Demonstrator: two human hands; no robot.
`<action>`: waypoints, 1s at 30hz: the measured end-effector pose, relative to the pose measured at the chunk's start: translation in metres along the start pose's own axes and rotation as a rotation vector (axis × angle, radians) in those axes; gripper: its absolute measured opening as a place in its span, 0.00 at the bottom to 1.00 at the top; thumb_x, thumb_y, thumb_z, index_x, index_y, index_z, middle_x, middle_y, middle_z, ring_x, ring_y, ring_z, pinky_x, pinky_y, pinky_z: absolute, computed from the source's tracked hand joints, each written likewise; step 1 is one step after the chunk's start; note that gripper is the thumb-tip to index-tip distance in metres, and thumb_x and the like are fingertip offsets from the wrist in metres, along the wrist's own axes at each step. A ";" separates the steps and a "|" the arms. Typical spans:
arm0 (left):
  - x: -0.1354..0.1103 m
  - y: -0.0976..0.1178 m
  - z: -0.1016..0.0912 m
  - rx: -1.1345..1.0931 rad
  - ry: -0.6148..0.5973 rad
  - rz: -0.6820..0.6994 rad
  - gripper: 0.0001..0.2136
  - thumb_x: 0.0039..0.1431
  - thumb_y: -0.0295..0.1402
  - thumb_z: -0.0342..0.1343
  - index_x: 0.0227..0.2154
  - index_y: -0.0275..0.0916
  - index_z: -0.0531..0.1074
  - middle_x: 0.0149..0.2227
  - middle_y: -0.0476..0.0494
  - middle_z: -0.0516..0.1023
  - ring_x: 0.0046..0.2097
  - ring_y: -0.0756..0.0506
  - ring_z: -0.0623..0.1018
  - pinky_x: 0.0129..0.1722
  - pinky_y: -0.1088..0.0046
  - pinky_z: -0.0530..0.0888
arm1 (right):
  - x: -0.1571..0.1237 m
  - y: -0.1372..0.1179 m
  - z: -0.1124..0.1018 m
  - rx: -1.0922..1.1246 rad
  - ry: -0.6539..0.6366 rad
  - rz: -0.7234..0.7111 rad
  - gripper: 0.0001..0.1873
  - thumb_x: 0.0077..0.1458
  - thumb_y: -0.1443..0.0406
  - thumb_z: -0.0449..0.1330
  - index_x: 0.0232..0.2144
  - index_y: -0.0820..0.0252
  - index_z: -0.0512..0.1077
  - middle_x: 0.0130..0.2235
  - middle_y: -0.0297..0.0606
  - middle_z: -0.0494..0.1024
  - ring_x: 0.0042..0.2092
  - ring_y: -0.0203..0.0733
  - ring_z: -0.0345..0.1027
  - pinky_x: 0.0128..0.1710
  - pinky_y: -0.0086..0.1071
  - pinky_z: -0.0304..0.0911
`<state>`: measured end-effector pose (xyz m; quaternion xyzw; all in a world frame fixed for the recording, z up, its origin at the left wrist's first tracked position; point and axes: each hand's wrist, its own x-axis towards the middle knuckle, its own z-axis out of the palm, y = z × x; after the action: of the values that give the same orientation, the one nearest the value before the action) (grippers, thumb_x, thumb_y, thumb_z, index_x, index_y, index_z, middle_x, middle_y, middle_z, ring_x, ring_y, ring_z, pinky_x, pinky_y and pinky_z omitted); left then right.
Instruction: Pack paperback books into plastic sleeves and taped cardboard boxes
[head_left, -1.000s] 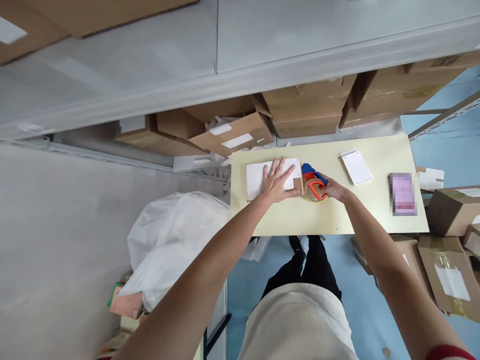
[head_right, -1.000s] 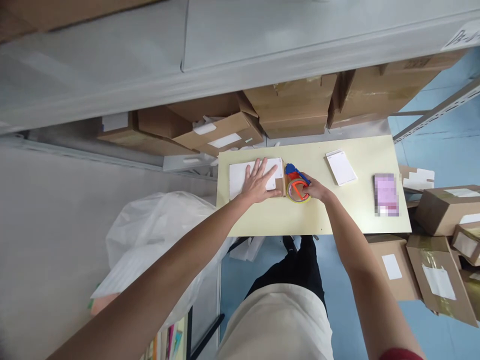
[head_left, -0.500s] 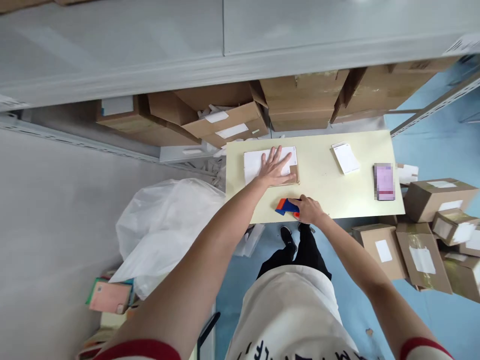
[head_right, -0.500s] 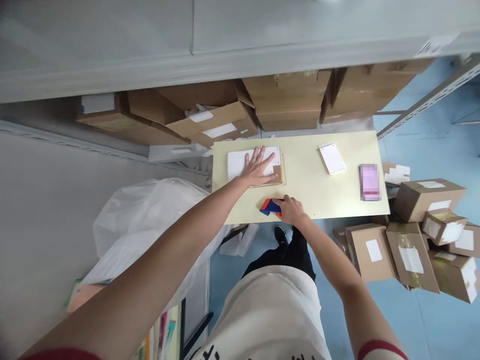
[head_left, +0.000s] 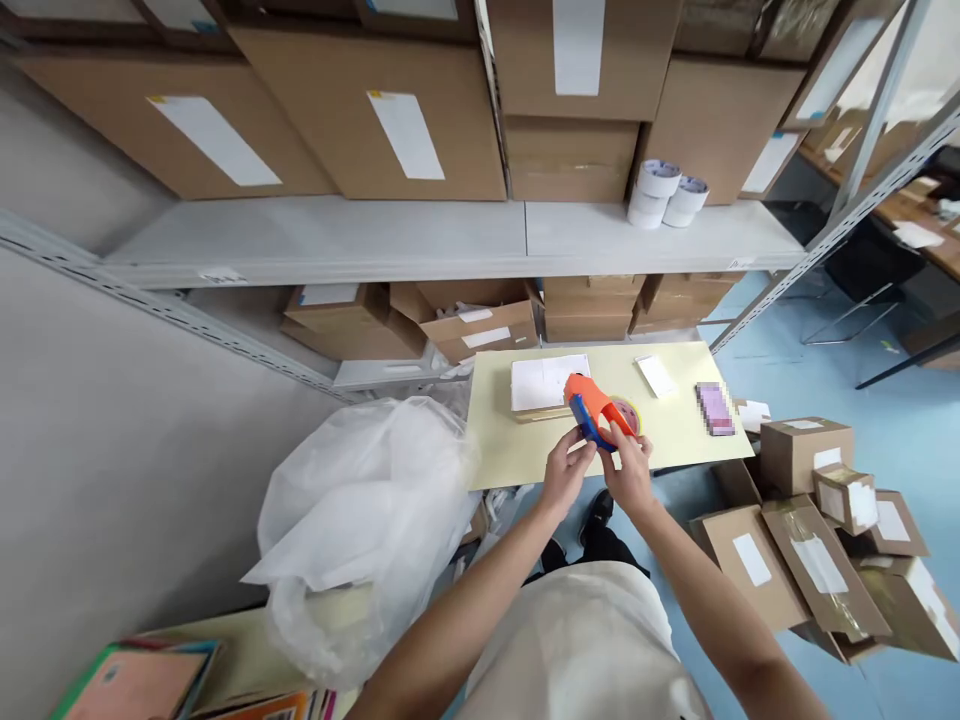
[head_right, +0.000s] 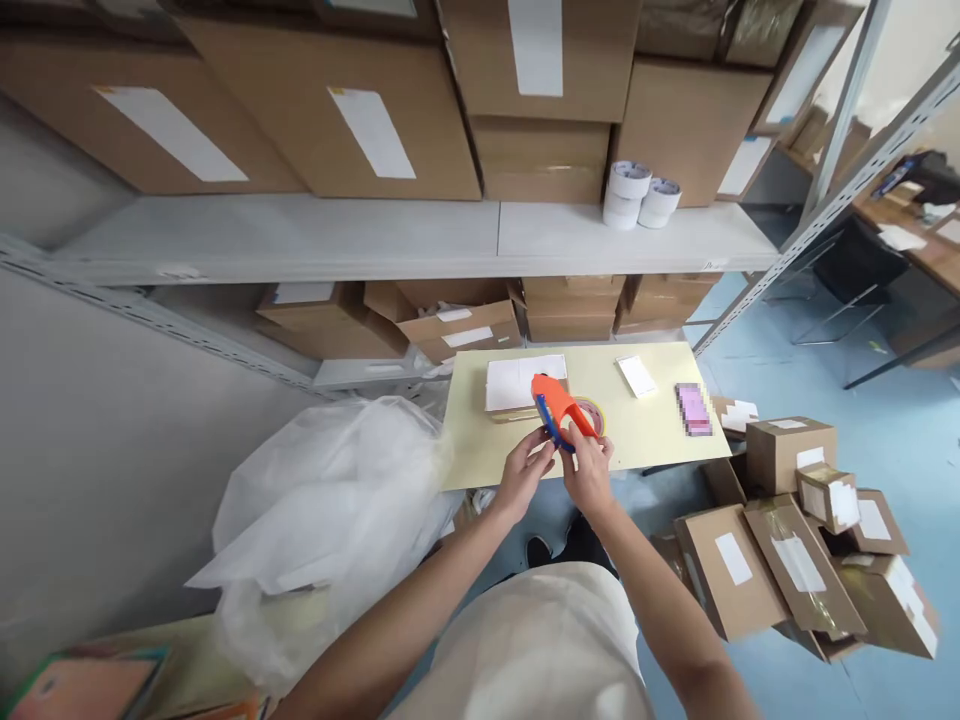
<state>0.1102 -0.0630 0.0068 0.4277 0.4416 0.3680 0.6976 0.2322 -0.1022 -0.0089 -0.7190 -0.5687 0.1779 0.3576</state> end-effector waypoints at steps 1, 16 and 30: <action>-0.002 0.006 0.002 -0.052 0.018 -0.014 0.26 0.47 0.52 0.63 0.46 0.43 0.71 0.54 0.38 0.74 0.48 0.40 0.79 0.48 0.61 0.76 | -0.003 -0.006 0.002 -0.051 0.002 -0.028 0.23 0.62 0.62 0.49 0.59 0.52 0.64 0.49 0.47 0.78 0.49 0.52 0.71 0.57 0.52 0.49; 0.065 0.077 0.002 -0.074 0.080 0.143 0.26 0.44 0.51 0.66 0.40 0.38 0.70 0.48 0.36 0.76 0.43 0.42 0.80 0.38 0.66 0.79 | 0.075 0.002 -0.037 -0.170 0.404 -0.624 0.40 0.54 0.53 0.63 0.65 0.50 0.53 0.66 0.53 0.55 0.63 0.62 0.56 0.56 0.55 0.59; 0.281 0.204 0.076 0.568 0.160 0.514 0.18 0.60 0.41 0.55 0.51 0.40 0.72 0.42 0.40 0.77 0.52 0.40 0.73 0.51 0.64 0.72 | 0.357 0.028 -0.095 0.184 0.127 -0.449 0.30 0.54 0.53 0.63 0.57 0.53 0.67 0.61 0.49 0.66 0.61 0.55 0.62 0.56 0.51 0.66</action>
<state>0.2484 0.2406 0.1287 0.6704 0.4573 0.4262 0.3998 0.4178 0.2024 0.0896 -0.5490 -0.6718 0.0995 0.4873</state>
